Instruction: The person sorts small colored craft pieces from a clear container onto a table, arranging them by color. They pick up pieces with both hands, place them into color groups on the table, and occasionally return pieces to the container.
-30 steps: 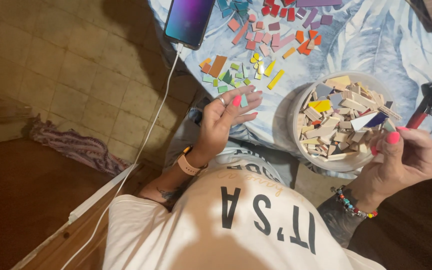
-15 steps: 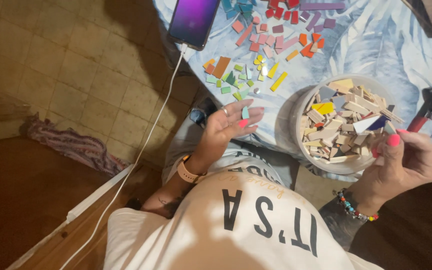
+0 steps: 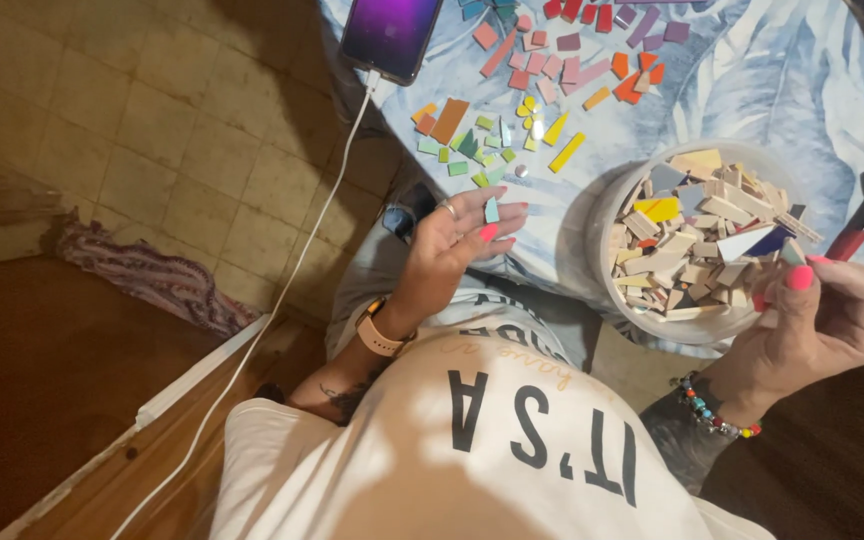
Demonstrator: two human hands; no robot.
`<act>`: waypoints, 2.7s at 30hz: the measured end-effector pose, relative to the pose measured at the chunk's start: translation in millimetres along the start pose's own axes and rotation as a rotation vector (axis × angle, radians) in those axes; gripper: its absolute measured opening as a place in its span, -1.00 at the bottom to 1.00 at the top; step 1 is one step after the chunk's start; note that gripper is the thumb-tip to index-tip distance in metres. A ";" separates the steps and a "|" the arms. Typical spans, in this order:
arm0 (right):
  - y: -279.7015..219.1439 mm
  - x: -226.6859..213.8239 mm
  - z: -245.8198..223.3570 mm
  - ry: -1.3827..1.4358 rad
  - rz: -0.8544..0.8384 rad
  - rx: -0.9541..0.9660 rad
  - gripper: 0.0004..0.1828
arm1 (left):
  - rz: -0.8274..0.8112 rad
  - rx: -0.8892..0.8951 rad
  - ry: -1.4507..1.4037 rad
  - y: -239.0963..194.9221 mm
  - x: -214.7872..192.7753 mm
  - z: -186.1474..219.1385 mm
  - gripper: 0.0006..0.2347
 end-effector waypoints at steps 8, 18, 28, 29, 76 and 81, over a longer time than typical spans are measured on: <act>0.6 -2.5 0.8 -0.020 -0.005 -0.029 -0.71 | 0.028 0.009 0.064 -1.7 4.4 10.2 -0.67; 0.6 -5.7 0.7 -0.080 0.013 -0.037 -0.68 | 0.067 0.091 0.180 -5.3 9.5 34.4 -0.73; -1.9 -5.0 -1.3 -0.080 0.037 -0.041 -0.69 | 0.206 0.917 1.251 1.9 15.0 118.2 -0.92; -2.4 -5.5 0.3 -0.078 0.034 -0.026 -0.67 | 0.223 0.915 1.261 3.6 13.0 119.7 -0.94; -9.9 -45.0 23.6 0.443 0.202 0.061 -0.84 | -0.594 1.039 1.442 -5.4 203.7 31.8 -0.90; -19.4 -57.8 37.9 0.501 0.259 0.021 -0.87 | -0.492 1.202 1.562 -2.0 221.1 25.9 -0.95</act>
Point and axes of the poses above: each hand's wrist, its own y-axis towards the middle knuckle, its own x-axis out of the palm, z = x × y, the point moved 9 cm from there along y, towards the middle knuckle
